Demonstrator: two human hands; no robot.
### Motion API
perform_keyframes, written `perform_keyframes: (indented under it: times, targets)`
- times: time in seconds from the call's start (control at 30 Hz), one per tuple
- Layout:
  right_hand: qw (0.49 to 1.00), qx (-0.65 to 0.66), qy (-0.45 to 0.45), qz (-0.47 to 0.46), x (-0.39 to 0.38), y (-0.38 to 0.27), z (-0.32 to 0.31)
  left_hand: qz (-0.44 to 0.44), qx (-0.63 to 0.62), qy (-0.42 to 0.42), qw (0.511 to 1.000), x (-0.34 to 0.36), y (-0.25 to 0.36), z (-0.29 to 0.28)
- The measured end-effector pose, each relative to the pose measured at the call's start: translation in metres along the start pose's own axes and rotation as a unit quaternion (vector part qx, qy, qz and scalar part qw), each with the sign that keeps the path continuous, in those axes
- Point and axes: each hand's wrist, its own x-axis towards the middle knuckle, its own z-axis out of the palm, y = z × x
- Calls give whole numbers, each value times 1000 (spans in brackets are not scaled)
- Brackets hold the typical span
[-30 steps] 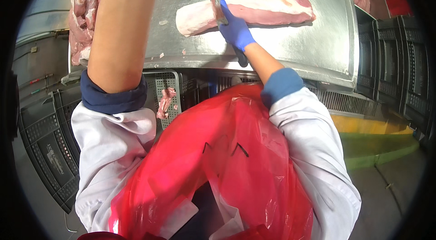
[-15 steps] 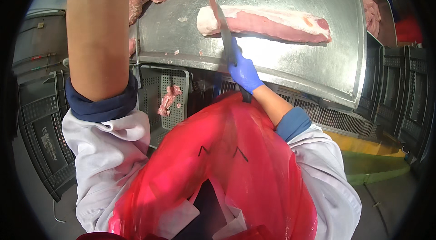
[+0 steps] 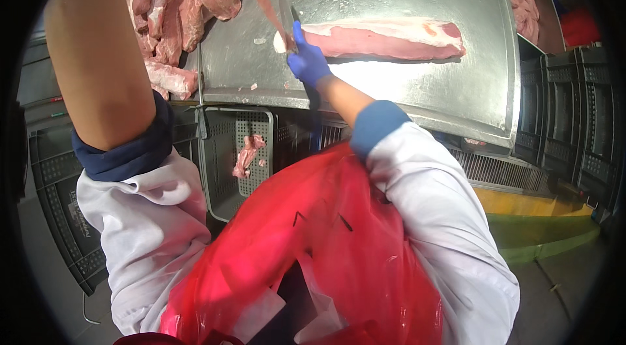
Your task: The person trims fat and connective tissue from large cuts of raw meat using a boning knife. They repeatedly lift the meat to inspect the surface, slice away excess fat, and place the trimmed pieces into a metal bin. The process involves handling multiple large slabs of meat on a stainless steel table.
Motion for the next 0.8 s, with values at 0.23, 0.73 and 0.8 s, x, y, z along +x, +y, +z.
perform_keyframes:
  times: [0.23, 0.73, 0.8]
  targets:
    - [992, 114, -33, -39, -63, 33, 30, 2, 71, -17, 997, -3, -11, 42]
    - [987, 110, -59, 103, -180, 17, -239, -15, 308, -266, 913, 94, -192, 281]
    - [987, 122, 38, 92, -196, 47, -263, -3, 351, -308, 884, 118, -237, 318]
